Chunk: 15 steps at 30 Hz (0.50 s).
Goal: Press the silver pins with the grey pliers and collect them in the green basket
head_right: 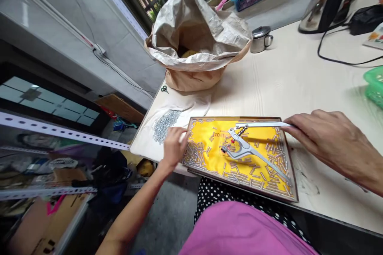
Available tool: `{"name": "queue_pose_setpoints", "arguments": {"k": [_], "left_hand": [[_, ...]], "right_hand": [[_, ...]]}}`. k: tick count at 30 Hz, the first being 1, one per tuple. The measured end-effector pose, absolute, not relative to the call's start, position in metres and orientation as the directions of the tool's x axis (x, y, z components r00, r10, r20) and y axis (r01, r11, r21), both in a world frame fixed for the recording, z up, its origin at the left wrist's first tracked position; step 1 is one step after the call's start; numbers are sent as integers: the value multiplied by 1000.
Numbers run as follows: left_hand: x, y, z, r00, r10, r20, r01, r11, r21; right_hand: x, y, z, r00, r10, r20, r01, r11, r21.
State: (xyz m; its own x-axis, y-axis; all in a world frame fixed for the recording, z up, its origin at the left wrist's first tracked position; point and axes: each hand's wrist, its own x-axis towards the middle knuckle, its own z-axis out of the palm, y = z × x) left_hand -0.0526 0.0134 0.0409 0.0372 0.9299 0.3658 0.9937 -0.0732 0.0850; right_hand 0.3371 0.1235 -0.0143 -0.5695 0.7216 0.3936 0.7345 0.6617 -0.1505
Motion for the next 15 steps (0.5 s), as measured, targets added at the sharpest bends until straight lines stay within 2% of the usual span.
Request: {"name": "queue_pose_setpoints", "arguments": {"k": [3,5,7,15], "left_hand": [[-130,-9,26,-410,880,238,912,402,83],[-165,-21,16,-596,796,105,803,594,51],[-186,-27,8,-652,758,37,758,650,51],[-211,-21,-2,-651,758,-42,739,645,195]], "right_hand": [[336,112,-26,-554,733,394,724,658,-208],[330,105,-32,-556,732,394,698,668,-258],[322,100,-35,-564,728,390,676,678,-288],[310,97,-35,-610,704,363,647,707,-284]]}}
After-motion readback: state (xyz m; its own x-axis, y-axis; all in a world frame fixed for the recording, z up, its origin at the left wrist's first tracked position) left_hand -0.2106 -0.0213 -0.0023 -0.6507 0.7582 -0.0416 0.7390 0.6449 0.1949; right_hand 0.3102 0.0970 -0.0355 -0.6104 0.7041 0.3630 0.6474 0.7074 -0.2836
